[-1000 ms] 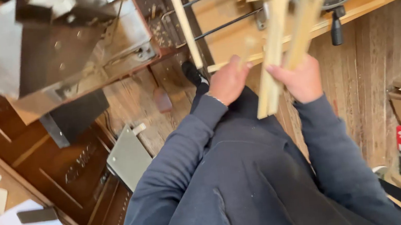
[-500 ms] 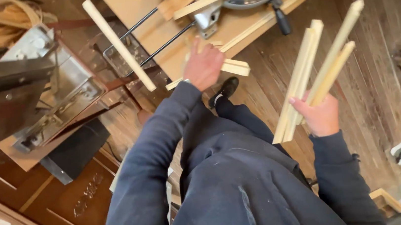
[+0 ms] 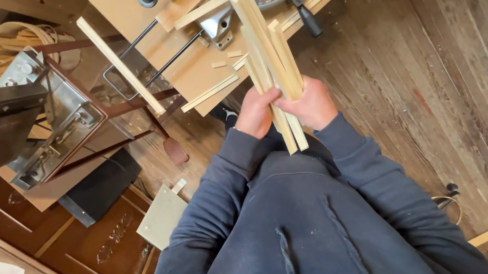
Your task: Joining wooden frame moldings using an underpinner machine to assemble a picture frame.
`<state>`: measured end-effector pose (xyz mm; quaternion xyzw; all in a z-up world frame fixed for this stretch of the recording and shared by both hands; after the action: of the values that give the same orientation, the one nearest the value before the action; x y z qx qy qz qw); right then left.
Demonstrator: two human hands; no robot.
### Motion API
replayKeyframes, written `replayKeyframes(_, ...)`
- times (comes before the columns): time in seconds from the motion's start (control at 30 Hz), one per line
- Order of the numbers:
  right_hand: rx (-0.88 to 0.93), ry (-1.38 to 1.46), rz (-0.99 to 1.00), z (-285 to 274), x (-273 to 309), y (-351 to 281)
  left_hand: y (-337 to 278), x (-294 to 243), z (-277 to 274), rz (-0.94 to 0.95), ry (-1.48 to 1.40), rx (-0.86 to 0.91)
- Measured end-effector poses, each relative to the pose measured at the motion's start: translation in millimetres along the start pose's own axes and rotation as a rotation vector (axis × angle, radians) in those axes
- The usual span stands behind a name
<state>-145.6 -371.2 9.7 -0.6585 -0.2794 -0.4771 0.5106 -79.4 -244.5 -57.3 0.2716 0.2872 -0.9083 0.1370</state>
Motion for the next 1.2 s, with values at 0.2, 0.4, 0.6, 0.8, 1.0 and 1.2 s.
replayKeyframes(0.2, 0.057, 0.376, -0.024, -54, -40, -25, 18, 9, 32, -0.07, 0.028, -0.084)
replayKeyframes(0.4, 0.025, 0.967, -0.094, -117, -116, -86, 38, 17, 127, -0.234, 0.036, 0.225)
replayKeyframes(0.6, -0.012, 1.035, -0.036, -112, -179, -150, 50, 122, 163, -0.539, 0.22, 0.403)
replayKeyframes(0.8, -0.365, 1.075, -0.229, -201, -190, -164, 124, 207, 199, -0.796, 0.515, 0.553)
replayKeyframes(1.0, -0.63, 1.008, -0.259, -310, -220, -177, 231, 271, 289, -0.902, 0.695, 0.627)
replayKeyframes(1.2, -0.831, 0.997, 0.05, -419, -289, -178, 327, 351, 361, -1.037, 0.641, 0.622)
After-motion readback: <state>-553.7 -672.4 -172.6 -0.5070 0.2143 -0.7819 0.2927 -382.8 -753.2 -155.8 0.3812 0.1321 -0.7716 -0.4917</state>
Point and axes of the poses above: each hand's wrist, its own y-axis towards the middle knuckle, its own z-axis out of the palm, x = y × z, the point moved 7 cm from there along y, towards the middle knuckle, and after that the axes turned 8 degrees about x, right-handed, at the moved point
